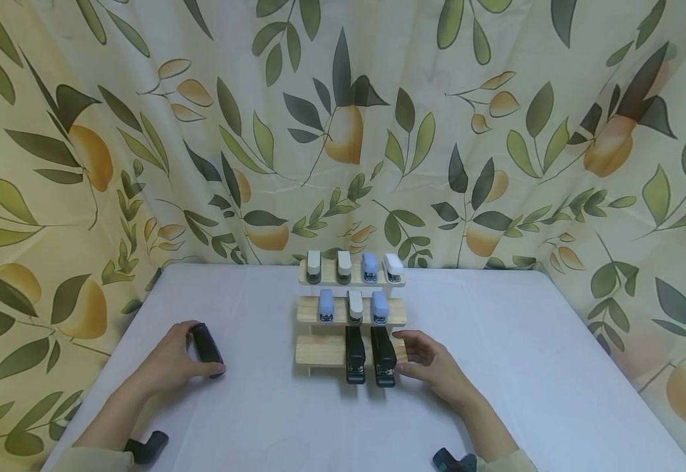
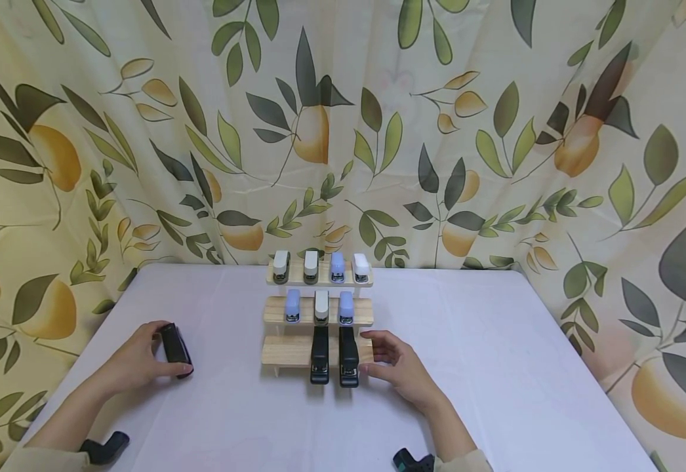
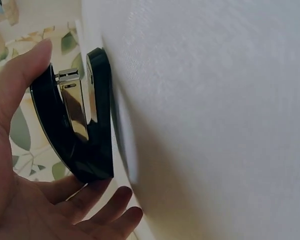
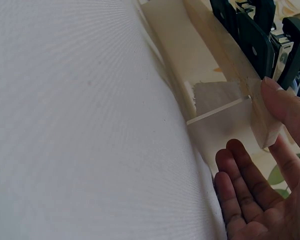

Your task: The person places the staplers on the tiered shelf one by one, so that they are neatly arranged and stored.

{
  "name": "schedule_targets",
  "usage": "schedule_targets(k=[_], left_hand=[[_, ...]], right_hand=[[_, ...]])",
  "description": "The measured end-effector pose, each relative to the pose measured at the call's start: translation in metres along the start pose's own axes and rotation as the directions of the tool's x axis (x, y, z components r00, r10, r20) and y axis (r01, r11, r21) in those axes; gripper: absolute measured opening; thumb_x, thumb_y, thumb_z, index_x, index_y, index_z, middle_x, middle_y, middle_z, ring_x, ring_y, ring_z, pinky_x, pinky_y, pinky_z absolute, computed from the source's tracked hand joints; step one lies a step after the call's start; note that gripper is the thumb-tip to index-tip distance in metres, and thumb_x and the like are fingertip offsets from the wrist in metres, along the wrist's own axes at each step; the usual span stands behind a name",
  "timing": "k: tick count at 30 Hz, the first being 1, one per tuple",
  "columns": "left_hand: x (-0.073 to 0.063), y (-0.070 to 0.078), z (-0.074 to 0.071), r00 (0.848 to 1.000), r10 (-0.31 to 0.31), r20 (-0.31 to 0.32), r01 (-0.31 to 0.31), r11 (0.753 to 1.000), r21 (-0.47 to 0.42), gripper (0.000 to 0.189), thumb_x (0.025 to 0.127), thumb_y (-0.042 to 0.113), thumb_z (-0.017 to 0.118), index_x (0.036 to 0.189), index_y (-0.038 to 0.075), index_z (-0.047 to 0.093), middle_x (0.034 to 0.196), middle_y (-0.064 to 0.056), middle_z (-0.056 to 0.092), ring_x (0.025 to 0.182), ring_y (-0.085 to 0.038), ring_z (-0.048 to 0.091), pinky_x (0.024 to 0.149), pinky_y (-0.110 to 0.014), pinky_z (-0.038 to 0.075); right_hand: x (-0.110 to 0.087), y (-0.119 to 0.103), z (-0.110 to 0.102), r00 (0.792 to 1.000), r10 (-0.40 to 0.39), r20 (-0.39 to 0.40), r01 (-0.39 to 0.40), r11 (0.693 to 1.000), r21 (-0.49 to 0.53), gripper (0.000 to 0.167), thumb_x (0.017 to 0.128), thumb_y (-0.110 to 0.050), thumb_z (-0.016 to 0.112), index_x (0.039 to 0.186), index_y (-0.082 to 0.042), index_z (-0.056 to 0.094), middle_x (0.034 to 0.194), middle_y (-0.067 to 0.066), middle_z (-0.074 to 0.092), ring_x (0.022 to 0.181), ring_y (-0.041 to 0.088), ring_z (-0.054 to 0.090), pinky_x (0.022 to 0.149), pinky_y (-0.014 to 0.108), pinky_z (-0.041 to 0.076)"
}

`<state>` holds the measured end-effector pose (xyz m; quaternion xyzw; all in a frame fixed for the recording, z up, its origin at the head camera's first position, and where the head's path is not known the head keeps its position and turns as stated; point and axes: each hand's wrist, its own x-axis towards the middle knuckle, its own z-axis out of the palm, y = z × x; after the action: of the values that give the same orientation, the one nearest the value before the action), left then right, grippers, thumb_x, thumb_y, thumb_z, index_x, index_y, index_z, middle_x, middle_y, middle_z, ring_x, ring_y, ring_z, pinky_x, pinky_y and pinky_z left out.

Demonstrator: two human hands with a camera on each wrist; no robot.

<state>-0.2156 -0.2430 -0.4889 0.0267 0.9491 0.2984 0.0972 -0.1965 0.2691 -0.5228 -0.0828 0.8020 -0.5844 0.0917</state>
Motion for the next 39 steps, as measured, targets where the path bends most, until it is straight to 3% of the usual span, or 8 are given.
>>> schedule_targets(k=[7, 28, 39], left_hand=[[-0.002, 0.007, -0.003, 1.0, -0.007, 0.0, 0.007, 1.0, -0.03, 0.127, 0.072, 0.058, 0.09, 0.155, -0.01, 0.022, 0.15, -0.038, 0.037, 0.137, -0.056, 0.044, 0.108, -0.069, 0.042], [-0.011, 0.027, -0.005, 0.998, 0.054, -0.027, -0.056, 0.997, -0.06, 0.126, 0.069, 0.056, 0.093, 0.156, -0.006, 0.026, 0.151, -0.033, 0.041, 0.132, -0.051, 0.052, 0.1, -0.065, 0.049], [-0.015, 0.034, -0.004, 0.998, 0.061, 0.001, -0.06, 0.984, -0.166, 0.123, 0.069, 0.048, 0.095, 0.158, -0.001, 0.025, 0.151, -0.03, 0.038, 0.119, -0.04, 0.063, 0.084, -0.043, 0.059]], right_hand=[[-0.001, -0.001, 0.0, 1.0, 0.007, -0.005, -0.007, 1.0, 0.001, 0.061, 0.088, -0.02, 0.083, 0.143, -0.016, 0.057, 0.138, 0.016, 0.06, 0.118, 0.029, 0.062, 0.098, 0.022, 0.053], [-0.001, -0.004, 0.0, 1.0, 0.015, -0.008, -0.015, 1.0, 0.006, 0.062, 0.087, -0.021, 0.083, 0.143, -0.016, 0.057, 0.137, 0.016, 0.061, 0.117, 0.028, 0.061, 0.097, 0.022, 0.053], [-0.002, -0.004, 0.0, 1.0, 0.008, -0.006, -0.008, 1.0, 0.012, 0.062, 0.087, -0.021, 0.084, 0.143, -0.017, 0.057, 0.138, 0.015, 0.06, 0.117, 0.028, 0.062, 0.097, 0.023, 0.053]])
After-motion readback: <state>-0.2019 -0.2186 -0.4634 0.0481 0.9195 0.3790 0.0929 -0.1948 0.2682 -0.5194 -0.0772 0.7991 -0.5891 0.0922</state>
